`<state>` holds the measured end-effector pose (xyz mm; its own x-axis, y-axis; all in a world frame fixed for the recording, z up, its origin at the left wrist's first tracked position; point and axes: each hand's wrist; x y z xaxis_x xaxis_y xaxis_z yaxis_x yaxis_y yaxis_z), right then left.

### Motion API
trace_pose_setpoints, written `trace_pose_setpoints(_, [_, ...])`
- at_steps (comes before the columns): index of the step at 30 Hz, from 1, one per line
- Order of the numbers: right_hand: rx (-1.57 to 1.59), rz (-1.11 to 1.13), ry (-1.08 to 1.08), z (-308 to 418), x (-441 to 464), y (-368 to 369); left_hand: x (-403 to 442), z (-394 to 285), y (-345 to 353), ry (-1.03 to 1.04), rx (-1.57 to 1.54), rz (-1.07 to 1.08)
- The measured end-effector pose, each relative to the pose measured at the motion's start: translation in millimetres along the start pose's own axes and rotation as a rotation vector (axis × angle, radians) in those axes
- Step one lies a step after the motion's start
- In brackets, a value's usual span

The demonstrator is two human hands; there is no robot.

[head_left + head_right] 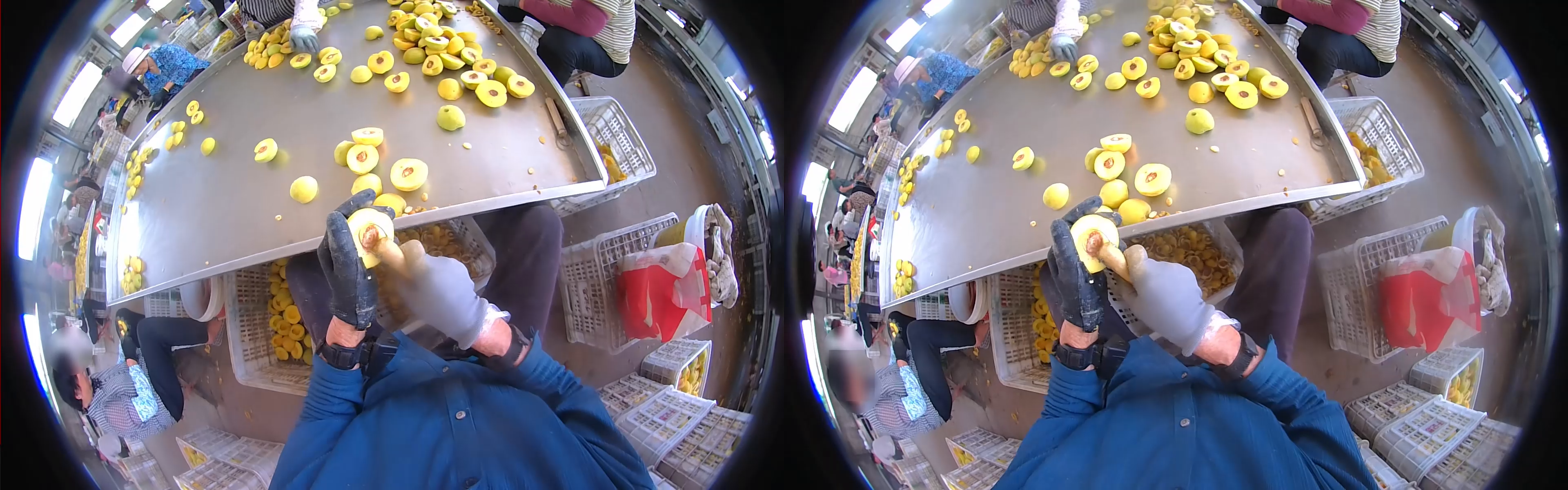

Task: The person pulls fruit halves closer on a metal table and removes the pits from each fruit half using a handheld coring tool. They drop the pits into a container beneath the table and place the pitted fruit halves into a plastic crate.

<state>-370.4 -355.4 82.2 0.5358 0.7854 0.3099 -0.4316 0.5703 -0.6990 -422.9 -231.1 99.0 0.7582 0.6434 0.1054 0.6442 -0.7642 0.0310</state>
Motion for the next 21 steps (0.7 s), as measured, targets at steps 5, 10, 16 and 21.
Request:
trace_pose_setpoints(5, [-0.041,-0.02,-0.041,-9,-8,4,-7,-12,10,0.045,0.068,-0.064])
trace_pose_setpoints(10, [0.081,-0.037,-0.102,-14,-11,12,-9,-17,15,0.098,0.129,-0.118])
trace_pose_setpoints(16, [1.068,0.236,0.225,-1,-15,-11,-2,-23,1,0.241,0.309,0.042])
trace_pose_setpoints(21, [1.957,0.691,0.525,22,-15,-57,17,-58,-9,0.279,0.277,0.439])
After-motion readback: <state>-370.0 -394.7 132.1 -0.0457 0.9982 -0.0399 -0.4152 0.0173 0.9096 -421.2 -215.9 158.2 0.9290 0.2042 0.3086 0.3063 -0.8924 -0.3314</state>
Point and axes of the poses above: each hand's wrist, its own x-axis towards the middle knuckle, its own y-axis out of the palm, z = x × y, and after that the axes turned 8 degrees about -y, right-handed
